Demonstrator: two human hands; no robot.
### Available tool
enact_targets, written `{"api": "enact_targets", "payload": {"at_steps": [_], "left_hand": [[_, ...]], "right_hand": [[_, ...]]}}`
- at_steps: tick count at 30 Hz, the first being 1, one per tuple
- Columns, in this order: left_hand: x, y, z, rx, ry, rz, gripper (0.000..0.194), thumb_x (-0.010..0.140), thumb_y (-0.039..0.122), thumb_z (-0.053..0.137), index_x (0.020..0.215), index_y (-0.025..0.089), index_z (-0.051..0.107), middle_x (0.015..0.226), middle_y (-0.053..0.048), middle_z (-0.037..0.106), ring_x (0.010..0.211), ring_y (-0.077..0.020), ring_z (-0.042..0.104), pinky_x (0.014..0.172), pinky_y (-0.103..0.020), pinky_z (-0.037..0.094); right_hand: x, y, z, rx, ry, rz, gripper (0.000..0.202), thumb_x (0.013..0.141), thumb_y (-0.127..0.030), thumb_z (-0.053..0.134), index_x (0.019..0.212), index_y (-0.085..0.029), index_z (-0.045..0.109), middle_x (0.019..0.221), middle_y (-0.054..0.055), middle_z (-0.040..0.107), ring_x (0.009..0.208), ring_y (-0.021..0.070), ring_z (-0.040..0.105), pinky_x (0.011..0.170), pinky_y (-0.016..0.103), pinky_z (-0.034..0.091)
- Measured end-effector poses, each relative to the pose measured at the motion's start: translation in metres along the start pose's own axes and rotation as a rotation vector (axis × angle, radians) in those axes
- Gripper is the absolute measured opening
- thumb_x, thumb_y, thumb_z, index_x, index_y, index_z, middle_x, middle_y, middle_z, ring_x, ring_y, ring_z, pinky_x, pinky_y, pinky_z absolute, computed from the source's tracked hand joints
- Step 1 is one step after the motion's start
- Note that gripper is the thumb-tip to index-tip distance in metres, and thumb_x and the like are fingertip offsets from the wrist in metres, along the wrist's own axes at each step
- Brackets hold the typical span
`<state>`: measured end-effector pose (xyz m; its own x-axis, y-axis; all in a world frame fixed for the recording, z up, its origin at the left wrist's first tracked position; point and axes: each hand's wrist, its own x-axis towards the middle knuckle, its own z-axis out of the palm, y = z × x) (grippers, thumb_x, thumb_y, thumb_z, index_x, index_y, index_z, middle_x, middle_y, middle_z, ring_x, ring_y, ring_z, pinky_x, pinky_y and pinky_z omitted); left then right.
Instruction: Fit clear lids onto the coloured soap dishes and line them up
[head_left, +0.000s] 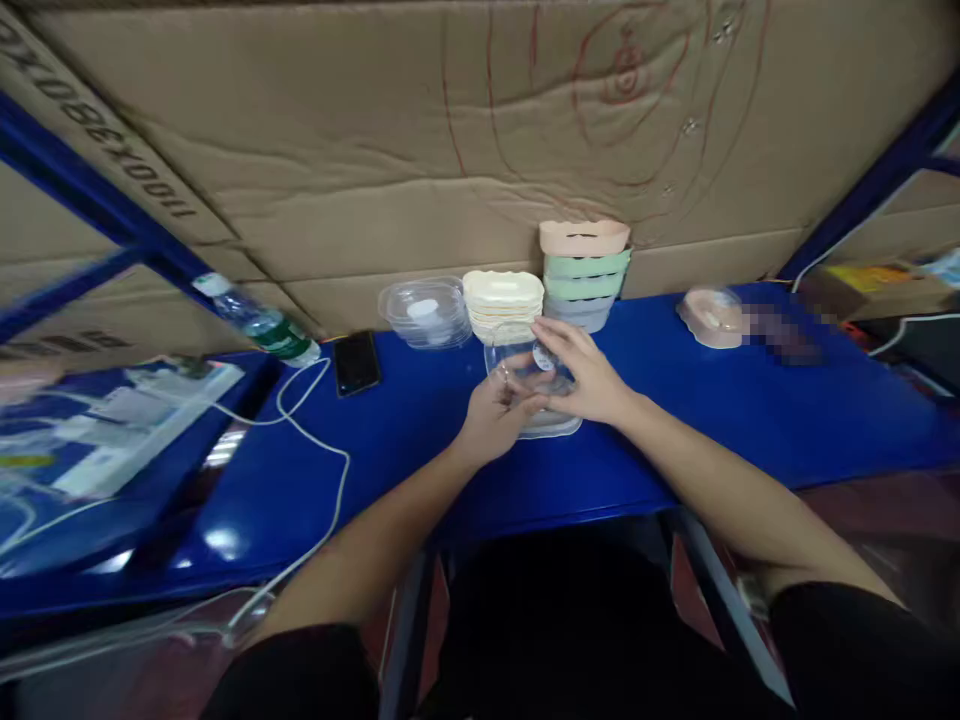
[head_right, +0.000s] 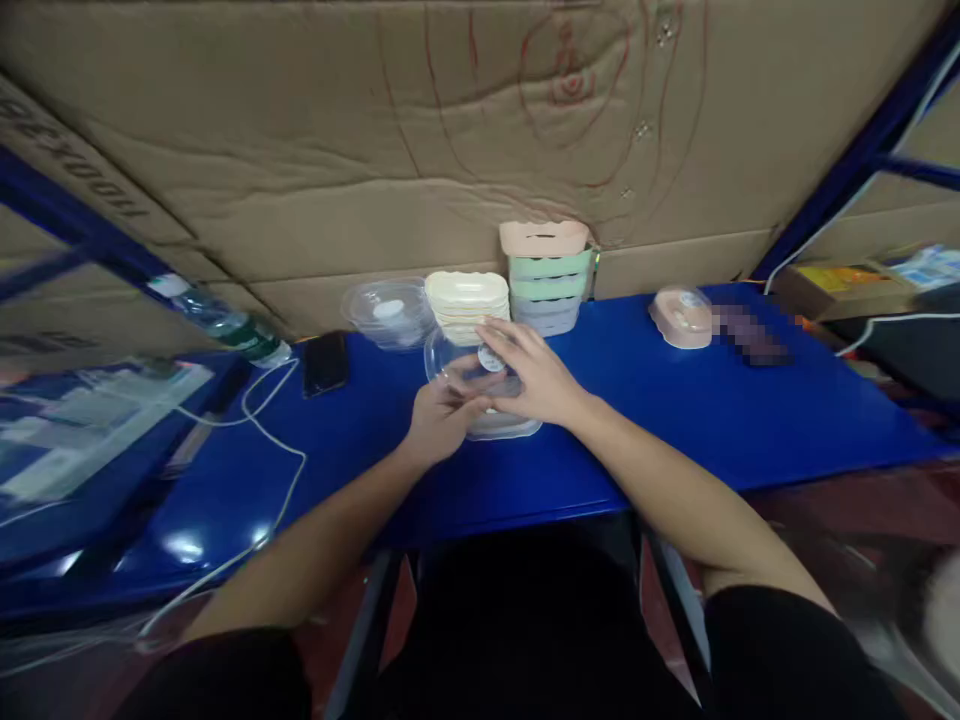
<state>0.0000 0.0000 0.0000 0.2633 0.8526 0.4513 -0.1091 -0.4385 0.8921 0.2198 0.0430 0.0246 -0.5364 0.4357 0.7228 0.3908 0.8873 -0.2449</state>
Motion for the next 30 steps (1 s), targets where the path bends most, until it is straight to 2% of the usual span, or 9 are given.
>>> {"api": "enact_targets", "payload": {"at_steps": [3, 5, 6, 8, 10, 12, 18, 22, 30], "left_hand": [[0.013, 0.001, -0.025, 0.060, -0.155, -0.018, 0.051, 0.093, 0.067, 0.090, 0.105, 0.020, 0.074, 0.139, -0.013, 0.080, 0.127, -0.0323, 0.081, 0.109, -0.046, 0.065], [0.021, 0.000, -0.049, 0.136, -0.309, -0.028, 0.071, 0.078, 0.071, 0.100, 0.125, 0.023, 0.077, 0.144, -0.016, 0.078, 0.141, -0.0378, 0.073, 0.123, -0.055, 0.056], [0.025, -0.001, -0.061, 0.164, -0.352, -0.051, 0.097, 0.069, 0.071, 0.105, 0.146, 0.024, 0.070, 0.153, -0.019, 0.073, 0.149, -0.0415, 0.066, 0.129, -0.060, 0.050], [0.029, -0.001, -0.082, 0.223, -0.359, -0.109, 0.135, 0.067, 0.073, 0.105, 0.176, 0.027, 0.041, 0.169, -0.024, 0.059, 0.160, -0.0466, 0.055, 0.133, -0.069, 0.043], [0.029, 0.001, -0.093, 0.322, -0.372, -0.154, 0.156, 0.064, 0.074, 0.105, 0.185, 0.027, 0.019, 0.178, -0.028, 0.046, 0.166, -0.0491, 0.047, 0.135, -0.072, 0.038], [0.027, 0.007, -0.092, 0.427, -0.415, -0.191, 0.164, 0.062, 0.075, 0.105, 0.186, 0.024, 0.010, 0.182, -0.030, 0.038, 0.168, -0.0504, 0.042, 0.136, -0.072, 0.036], [0.021, 0.020, -0.070, 0.764, -0.575, -0.213, 0.148, 0.068, 0.074, 0.101, 0.184, 0.021, 0.026, 0.185, -0.025, 0.038, 0.170, -0.0517, 0.038, 0.138, -0.068, 0.034], [0.022, 0.016, -0.071, 0.829, -0.599, -0.208, 0.134, 0.075, 0.076, 0.094, 0.181, 0.022, 0.034, 0.180, -0.022, 0.046, 0.167, -0.0491, 0.045, 0.135, -0.068, 0.039], [0.023, 0.018, -0.075, 0.872, -0.600, -0.248, 0.139, 0.070, 0.078, 0.095, 0.181, 0.018, 0.035, 0.176, -0.022, 0.049, 0.163, -0.0464, 0.050, 0.136, -0.057, 0.040]], "right_hand": [[-0.004, 0.001, -0.009, -0.003, -0.056, 0.097, 0.096, 0.094, -0.060, 0.084, 0.179, -0.041, 0.042, 0.170, 0.015, 0.053, 0.153, 0.0440, 0.054, 0.126, 0.069, 0.045], [-0.004, 0.002, -0.016, 0.019, -0.127, 0.152, 0.099, 0.088, -0.065, 0.089, 0.176, -0.041, 0.049, 0.165, 0.013, 0.056, 0.151, 0.0440, 0.054, 0.127, 0.069, 0.044], [-0.005, 0.002, -0.020, 0.036, -0.176, 0.176, 0.103, 0.084, -0.067, 0.092, 0.175, -0.041, 0.051, 0.161, 0.013, 0.057, 0.149, 0.0438, 0.054, 0.128, 0.069, 0.044], [-0.005, 0.002, -0.026, 0.072, -0.298, 0.212, 0.109, 0.079, -0.070, 0.096, 0.174, -0.039, 0.052, 0.154, 0.013, 0.059, 0.146, 0.0433, 0.054, 0.128, 0.067, 0.045], [-0.005, 0.003, -0.030, 0.104, -0.413, 0.242, 0.113, 0.077, -0.071, 0.097, 0.175, -0.037, 0.052, 0.151, 0.013, 0.059, 0.144, 0.0427, 0.055, 0.128, 0.065, 0.047], [-0.006, 0.003, -0.028, 0.123, -0.484, 0.262, 0.116, 0.076, -0.071, 0.098, 0.175, -0.034, 0.052, 0.150, 0.014, 0.058, 0.143, 0.0420, 0.056, 0.127, 0.061, 0.049], [-0.009, 0.001, -0.017, 0.105, -0.568, 0.256, 0.116, 0.074, -0.067, 0.100, 0.174, -0.029, 0.054, 0.146, 0.014, 0.058, 0.141, 0.0418, 0.057, 0.125, 0.056, 0.052], [-0.010, 0.000, -0.016, 0.105, -0.574, 0.256, 0.115, 0.076, -0.068, 0.098, 0.175, -0.030, 0.052, 0.149, 0.014, 0.059, 0.142, 0.0413, 0.057, 0.124, 0.056, 0.053], [-0.008, 0.000, -0.014, 0.057, -0.581, 0.218, 0.112, 0.078, -0.069, 0.097, 0.173, -0.025, 0.055, 0.167, 0.019, 0.055, 0.149, 0.0453, 0.055, 0.127, 0.062, 0.048]]}}
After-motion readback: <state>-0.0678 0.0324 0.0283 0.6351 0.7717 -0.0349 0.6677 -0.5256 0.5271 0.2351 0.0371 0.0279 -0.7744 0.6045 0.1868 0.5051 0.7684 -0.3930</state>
